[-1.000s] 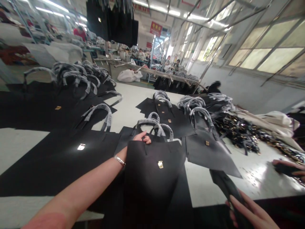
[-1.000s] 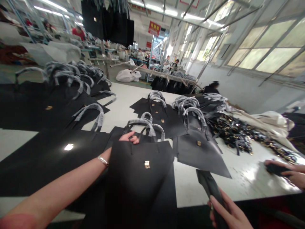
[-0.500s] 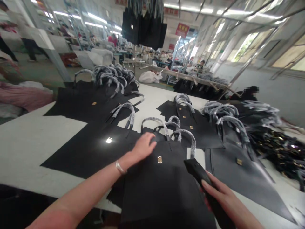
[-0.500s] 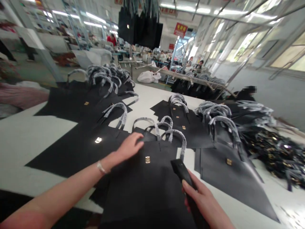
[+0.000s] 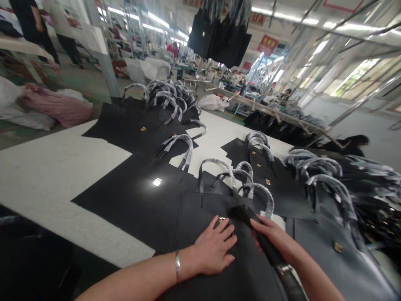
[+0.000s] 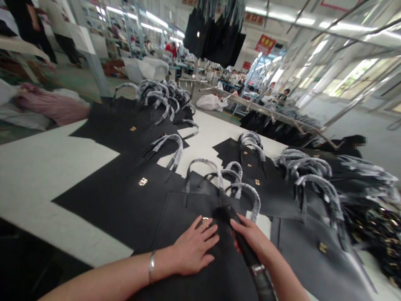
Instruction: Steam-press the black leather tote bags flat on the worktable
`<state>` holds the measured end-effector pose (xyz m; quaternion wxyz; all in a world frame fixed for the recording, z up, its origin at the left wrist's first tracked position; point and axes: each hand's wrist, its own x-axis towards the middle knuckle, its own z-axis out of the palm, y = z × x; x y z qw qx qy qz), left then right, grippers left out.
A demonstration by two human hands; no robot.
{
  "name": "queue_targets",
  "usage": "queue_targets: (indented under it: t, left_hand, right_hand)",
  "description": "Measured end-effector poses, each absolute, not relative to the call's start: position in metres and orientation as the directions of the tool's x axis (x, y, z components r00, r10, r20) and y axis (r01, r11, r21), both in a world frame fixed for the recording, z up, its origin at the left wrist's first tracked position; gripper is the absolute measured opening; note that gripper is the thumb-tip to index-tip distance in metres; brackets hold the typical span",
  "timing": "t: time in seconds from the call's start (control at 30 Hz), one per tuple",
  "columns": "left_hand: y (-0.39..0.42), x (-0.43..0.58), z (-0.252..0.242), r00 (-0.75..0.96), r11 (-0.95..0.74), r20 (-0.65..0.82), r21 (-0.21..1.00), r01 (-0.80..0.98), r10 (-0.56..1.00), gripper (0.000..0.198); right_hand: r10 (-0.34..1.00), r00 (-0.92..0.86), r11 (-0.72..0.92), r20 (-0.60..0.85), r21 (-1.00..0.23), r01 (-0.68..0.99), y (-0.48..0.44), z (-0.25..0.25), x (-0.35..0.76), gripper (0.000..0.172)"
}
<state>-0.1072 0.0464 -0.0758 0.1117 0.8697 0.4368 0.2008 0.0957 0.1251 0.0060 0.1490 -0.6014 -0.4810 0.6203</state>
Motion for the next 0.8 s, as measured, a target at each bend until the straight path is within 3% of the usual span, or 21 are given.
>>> queue_targets:
  t: [0.23, 0.43, 0.6, 0.7, 0.8]
  left_hand:
    - [0.047, -0.107, -0.075, 0.536, -0.598, 0.265, 0.362, 0.715, 0.802, 0.053]
    - [0.045, -0.108, -0.073, 0.519, -0.601, 0.309, 0.323, 0.731, 0.797, 0.053]
    - [0.045, -0.1, -0.084, 0.624, -0.724, 0.387, 0.217, 0.655, 0.679, 0.035]
    - [0.049, -0.094, -0.097, 0.677, -0.781, 0.401, 0.209, 0.588, 0.617, 0.023]
    - [0.05, -0.093, -0.104, 0.667, -0.792, 0.439, 0.219, 0.57, 0.602, 0.023]
  right_hand:
    - [0.762, -0.198, -0.513, -0.617, -0.761, 0.398, 0.128, 0.007, 0.098, 0.035]
    - [0.891, -0.128, -0.356, -0.435, -0.847, 0.395, 0.125, 0.021, 0.077, 0.061]
    - [0.79, -0.299, -0.365, -0.536, -0.802, 0.474, 0.106, 0.024, 0.05, 0.069]
    - [0.72, -0.447, -0.292, -0.53, -0.817, 0.497, 0.105, 0.02, 0.018, 0.061]
    - [0.696, -0.473, -0.26, -0.54, -0.803, 0.536, 0.111, 0.017, -0.009, 0.054]
